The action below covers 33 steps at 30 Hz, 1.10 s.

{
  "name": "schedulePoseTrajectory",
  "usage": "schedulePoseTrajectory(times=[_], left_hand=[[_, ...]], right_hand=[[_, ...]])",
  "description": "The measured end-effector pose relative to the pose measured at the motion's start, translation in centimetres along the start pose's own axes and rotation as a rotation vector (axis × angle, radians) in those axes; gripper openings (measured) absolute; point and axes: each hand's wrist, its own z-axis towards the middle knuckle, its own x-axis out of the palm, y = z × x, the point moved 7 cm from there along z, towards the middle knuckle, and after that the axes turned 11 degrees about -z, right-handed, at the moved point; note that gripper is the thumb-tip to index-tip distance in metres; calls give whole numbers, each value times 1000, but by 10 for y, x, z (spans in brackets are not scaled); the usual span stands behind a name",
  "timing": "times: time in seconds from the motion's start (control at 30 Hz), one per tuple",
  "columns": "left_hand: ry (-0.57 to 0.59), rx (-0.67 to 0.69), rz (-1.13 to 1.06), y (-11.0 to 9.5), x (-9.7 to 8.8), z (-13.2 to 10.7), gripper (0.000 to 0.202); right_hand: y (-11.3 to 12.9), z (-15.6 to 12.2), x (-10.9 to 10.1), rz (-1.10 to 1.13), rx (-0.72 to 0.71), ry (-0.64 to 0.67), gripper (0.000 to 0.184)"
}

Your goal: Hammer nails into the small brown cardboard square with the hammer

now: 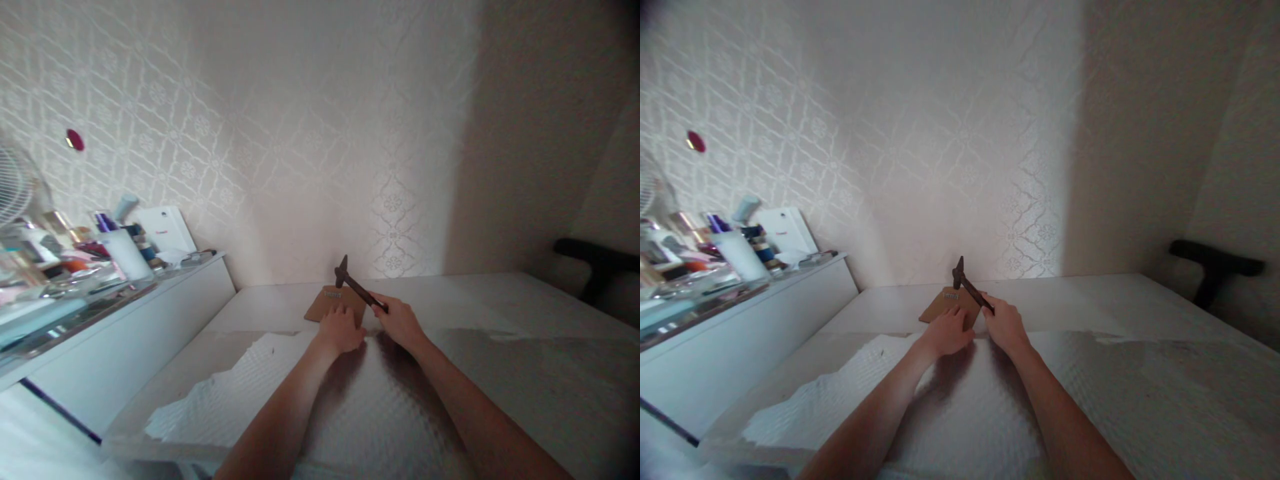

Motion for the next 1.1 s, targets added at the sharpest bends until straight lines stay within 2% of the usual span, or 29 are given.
schedulePoseTrajectory(times=[0.23,0.7,1.1], left_hand=[[74,-32,20,1,-3,-6,48],[84,-47,19,0,-2,-6,50],[75,-43,27,1,-2,-5,48]], right_hand=[[-5,0,2,42,52,52,40],[-12,2,1,181,119,105,40],[-19,4,3,201,170,152,41]])
